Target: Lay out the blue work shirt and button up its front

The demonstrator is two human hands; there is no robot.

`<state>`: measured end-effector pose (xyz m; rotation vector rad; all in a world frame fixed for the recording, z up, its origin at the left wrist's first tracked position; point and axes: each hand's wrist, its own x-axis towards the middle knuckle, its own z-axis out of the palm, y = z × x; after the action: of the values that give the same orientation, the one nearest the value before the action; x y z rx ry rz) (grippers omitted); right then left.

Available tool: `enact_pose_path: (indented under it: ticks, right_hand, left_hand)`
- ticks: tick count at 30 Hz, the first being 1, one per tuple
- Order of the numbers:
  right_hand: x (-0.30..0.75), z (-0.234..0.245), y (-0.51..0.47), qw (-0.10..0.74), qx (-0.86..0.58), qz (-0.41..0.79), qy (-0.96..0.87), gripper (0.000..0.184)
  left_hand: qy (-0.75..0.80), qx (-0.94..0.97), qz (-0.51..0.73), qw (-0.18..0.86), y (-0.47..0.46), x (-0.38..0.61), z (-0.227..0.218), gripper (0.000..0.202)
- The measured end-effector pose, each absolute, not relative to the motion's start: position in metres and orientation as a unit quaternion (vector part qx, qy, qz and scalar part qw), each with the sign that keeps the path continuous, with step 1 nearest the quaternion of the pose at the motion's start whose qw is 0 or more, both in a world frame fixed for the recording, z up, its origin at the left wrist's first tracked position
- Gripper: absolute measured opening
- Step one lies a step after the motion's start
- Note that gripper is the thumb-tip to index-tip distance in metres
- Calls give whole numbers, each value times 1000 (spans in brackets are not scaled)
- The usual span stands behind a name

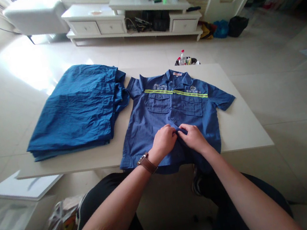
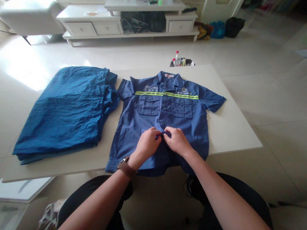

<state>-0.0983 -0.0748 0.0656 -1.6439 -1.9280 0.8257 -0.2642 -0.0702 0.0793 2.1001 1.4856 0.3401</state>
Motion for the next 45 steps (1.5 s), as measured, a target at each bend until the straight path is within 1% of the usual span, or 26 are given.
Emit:
enact_pose_path:
  ticks: [11, 18, 31, 38, 45]
  right_hand:
    - [-96, 64, -75, 227, -593, 290, -716, 16]
    - [-96, 63, -75, 207, -601, 276, -721, 14]
    - [-96, 63, -75, 203, -601, 270, -724, 15]
    - [-94, 62, -75, 216, -595, 278, -723, 15]
    - [-94, 64, -76, 209, -614, 267, -713, 15]
  left_hand:
    - [548, 785, 125, 262, -72, -263, 79, 23]
    - [549, 783, 121, 266, -72, -263, 78, 23]
    - [548, 784, 114, 269, -72, -262, 75, 23]
    - [542, 787, 123, 267, -71, -263, 76, 22]
    - [540, 788, 127, 268, -71, -264, 76, 23]
